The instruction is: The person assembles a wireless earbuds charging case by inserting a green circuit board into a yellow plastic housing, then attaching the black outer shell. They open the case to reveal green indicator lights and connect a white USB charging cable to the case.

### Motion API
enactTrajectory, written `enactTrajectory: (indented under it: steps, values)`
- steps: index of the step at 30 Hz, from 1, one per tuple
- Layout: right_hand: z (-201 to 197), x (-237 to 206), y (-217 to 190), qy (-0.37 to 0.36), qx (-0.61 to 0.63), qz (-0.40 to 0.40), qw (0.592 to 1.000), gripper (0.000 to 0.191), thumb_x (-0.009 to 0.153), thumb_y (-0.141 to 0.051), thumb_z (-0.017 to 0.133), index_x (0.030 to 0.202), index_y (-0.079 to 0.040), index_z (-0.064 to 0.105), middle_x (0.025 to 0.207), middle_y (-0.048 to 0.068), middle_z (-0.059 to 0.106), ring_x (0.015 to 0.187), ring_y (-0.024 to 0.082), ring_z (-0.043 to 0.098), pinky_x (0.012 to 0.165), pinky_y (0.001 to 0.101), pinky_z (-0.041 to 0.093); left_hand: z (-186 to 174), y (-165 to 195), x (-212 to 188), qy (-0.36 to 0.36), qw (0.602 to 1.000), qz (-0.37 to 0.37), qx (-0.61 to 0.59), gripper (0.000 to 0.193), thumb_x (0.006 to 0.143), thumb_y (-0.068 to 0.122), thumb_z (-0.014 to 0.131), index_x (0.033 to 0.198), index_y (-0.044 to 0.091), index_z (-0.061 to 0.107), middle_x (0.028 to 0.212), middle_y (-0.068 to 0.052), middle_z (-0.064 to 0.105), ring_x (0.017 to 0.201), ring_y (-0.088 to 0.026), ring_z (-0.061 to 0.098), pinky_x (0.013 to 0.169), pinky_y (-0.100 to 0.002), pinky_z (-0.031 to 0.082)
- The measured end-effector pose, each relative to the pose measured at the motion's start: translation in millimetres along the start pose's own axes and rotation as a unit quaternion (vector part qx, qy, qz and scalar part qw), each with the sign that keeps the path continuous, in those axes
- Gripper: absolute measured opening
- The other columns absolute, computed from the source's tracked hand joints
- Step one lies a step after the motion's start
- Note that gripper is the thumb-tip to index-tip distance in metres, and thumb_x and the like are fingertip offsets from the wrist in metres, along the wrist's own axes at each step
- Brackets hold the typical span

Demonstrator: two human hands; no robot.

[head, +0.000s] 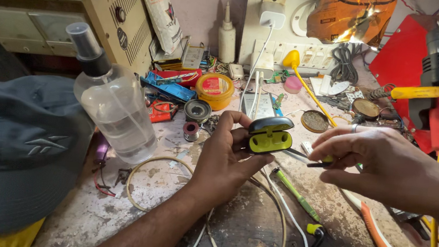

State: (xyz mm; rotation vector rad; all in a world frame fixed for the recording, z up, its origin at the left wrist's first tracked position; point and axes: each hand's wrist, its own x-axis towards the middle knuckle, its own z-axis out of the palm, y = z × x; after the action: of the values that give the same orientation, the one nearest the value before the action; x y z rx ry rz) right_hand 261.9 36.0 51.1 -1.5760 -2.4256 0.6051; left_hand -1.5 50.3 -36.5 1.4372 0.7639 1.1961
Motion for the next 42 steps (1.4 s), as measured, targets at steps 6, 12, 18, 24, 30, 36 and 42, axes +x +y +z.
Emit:
enactTrajectory:
  steps: [6, 12, 18, 24, 30, 36, 42]
  values:
    - [2, -4, -9, 0.049, 0.071, 0.057, 0.995, 0.032, 0.094, -0.025, 0.078, 0.124, -0.014, 0.078, 0.095, 0.008, 0.073, 0.082, 0.016, 0.068, 0.072, 0.0340, 0.061, 3, 0, -3, -0.010, 1.000, 0.012, 0.015, 0.056, 0.083, 0.002, 0.080, 0.120, 0.007, 0.039, 0.114, -0.015, 0.072, 0.109, -0.017, 0.072, 0.093, -0.030, 0.060]
    - [25, 10, -24, 0.203, 0.215, -0.070, 0.953, 0.032, 0.091, -0.013, 0.071, 0.121, -0.005, 0.075, 0.099, 0.004, 0.076, 0.085, 0.009, 0.074, 0.075, 0.0267, 0.064, 8, 6, -6, -0.003, 1.000, 0.003, 0.030, 0.057, 0.083, 0.006, 0.081, 0.121, 0.007, 0.039, 0.115, -0.016, 0.074, 0.109, -0.018, 0.073, 0.093, -0.030, 0.061]
    - [51, 13, -35, 0.239, 0.263, -0.062, 0.933, 0.023, 0.085, -0.011, 0.078, 0.105, -0.002, 0.072, 0.093, 0.005, 0.079, 0.086, 0.007, 0.074, 0.077, 0.0247, 0.061, 15, 13, -13, -0.004, 0.997, 0.022, 0.072, 0.060, 0.083, 0.010, 0.082, 0.124, 0.005, 0.039, 0.114, -0.018, 0.076, 0.107, -0.019, 0.076, 0.091, -0.030, 0.063]
    - [49, 12, -40, 0.237, 0.211, -0.020, 0.948, 0.023, 0.085, -0.014, 0.078, 0.106, -0.005, 0.078, 0.091, 0.002, 0.082, 0.078, 0.008, 0.072, 0.071, 0.0256, 0.059, 17, 19, -14, -0.012, 0.997, 0.019, 0.071, 0.059, 0.083, 0.009, 0.082, 0.125, 0.002, 0.041, 0.114, -0.019, 0.076, 0.108, -0.019, 0.076, 0.092, -0.031, 0.064]
    - [46, 10, -40, 0.221, 0.193, -0.054, 0.954, 0.026, 0.093, -0.017, 0.069, 0.116, -0.008, 0.078, 0.091, 0.002, 0.084, 0.083, 0.006, 0.075, 0.075, 0.0235, 0.059, 16, 22, -15, -0.013, 0.997, 0.025, 0.076, 0.059, 0.083, 0.009, 0.082, 0.126, 0.002, 0.042, 0.114, -0.019, 0.076, 0.108, -0.018, 0.076, 0.092, -0.031, 0.064]
    - [39, 8, -40, 0.206, 0.185, -0.055, 0.959, 0.027, 0.091, -0.018, 0.069, 0.115, -0.009, 0.078, 0.088, 0.001, 0.083, 0.081, 0.006, 0.073, 0.073, 0.0238, 0.057, 15, 20, -14, -0.015, 0.998, 0.036, 0.054, 0.059, 0.084, 0.012, 0.081, 0.127, 0.002, 0.041, 0.114, -0.018, 0.076, 0.108, -0.018, 0.076, 0.094, -0.031, 0.063]
    - [43, 8, -50, 0.207, 0.112, 0.019, 0.972, 0.028, 0.075, -0.027, 0.087, 0.099, -0.014, 0.084, 0.084, -0.001, 0.078, 0.069, 0.009, 0.070, 0.067, 0.0258, 0.057, 14, 18, -15, -0.012, 0.996, 0.039, 0.074, 0.053, 0.088, 0.011, 0.080, 0.126, 0.003, 0.044, 0.113, -0.016, 0.076, 0.107, -0.017, 0.075, 0.094, -0.031, 0.062]
